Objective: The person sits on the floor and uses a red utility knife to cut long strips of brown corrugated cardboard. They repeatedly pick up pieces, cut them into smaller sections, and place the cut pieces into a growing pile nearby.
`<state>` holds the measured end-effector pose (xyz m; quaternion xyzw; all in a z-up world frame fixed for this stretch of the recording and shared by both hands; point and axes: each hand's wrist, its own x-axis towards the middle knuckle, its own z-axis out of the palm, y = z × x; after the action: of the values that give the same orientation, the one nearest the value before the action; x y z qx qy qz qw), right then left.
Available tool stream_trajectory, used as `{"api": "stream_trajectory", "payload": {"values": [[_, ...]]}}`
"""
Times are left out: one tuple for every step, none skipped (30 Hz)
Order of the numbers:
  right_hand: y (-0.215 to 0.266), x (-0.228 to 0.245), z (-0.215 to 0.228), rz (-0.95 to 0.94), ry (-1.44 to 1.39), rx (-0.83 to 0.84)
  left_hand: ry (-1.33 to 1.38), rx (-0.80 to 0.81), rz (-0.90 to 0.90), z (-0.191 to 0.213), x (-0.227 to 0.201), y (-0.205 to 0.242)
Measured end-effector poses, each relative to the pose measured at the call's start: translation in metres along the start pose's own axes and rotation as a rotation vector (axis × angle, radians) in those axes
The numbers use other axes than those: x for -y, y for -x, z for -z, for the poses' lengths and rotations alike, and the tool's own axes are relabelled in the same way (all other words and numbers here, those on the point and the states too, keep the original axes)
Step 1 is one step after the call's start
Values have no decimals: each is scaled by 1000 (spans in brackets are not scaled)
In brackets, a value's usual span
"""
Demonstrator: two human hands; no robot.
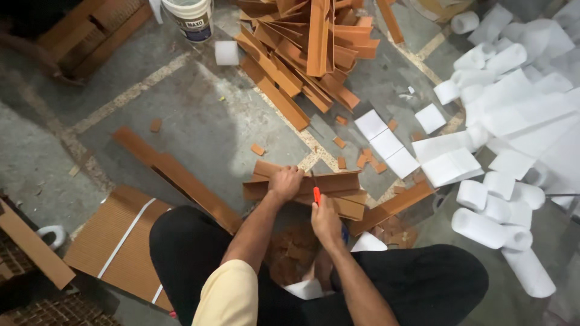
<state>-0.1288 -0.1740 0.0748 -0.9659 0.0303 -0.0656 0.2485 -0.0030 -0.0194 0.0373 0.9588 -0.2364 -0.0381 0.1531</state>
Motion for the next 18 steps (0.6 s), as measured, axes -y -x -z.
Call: {"api": "stream_trajectory", "payload": {"values": [[3, 0, -3, -86, -1, 96, 10, 4, 10, 2, -2, 1], [6, 1, -5, -173, -3, 191, 11, -1, 3, 4, -3, 2], [6, 2, -7, -202, 11, 216, 13, -8, -2, 4, -4, 1], [7, 3, -8, -231, 26, 241, 16, -15, -8, 4, -4, 0], [8, 5, -9, -260, 37, 267, 12, -4, -6, 3, -3, 0], [9, 7, -9, -271, 49, 266, 8, 7, -5, 3, -3, 1], [7, 9, -10, -281, 57, 262, -1, 17, -5, 3, 0, 0], [5, 11, -10, -291, 65, 257, -4, 7, -7, 4, 2, -1], [7, 12, -9, -284, 48, 243, -3, 3, -12, 3, 1, 0], [8, 13, -9, -277, 30, 229, -2, -1, -16, 3, 1, 1], [5, 13, -8, -264, 13, 209, -3, 3, -18, 4, 1, -1], [2, 13, -9, -267, 25, 217, -4, 6, -19, 6, 2, -4], [6, 14, -9, -275, 37, 235, -1, 20, -17, 5, 0, 0], [9, 14, -10, -283, 50, 252, 3, 19, -23, 3, -1, 4], [7, 13, -12, -293, 52, 260, 5, 12, -27, 3, -2, 4], [4, 11, -14, -303, 55, 267, 7, 6, -31, 3, -2, 4], [3, 9, -17, -317, 57, 279, 1, 7, -40, 1, -2, 4], [-1, 6, -21, -317, 76, 303, -5, 8, -49, 0, -2, 3]]}}
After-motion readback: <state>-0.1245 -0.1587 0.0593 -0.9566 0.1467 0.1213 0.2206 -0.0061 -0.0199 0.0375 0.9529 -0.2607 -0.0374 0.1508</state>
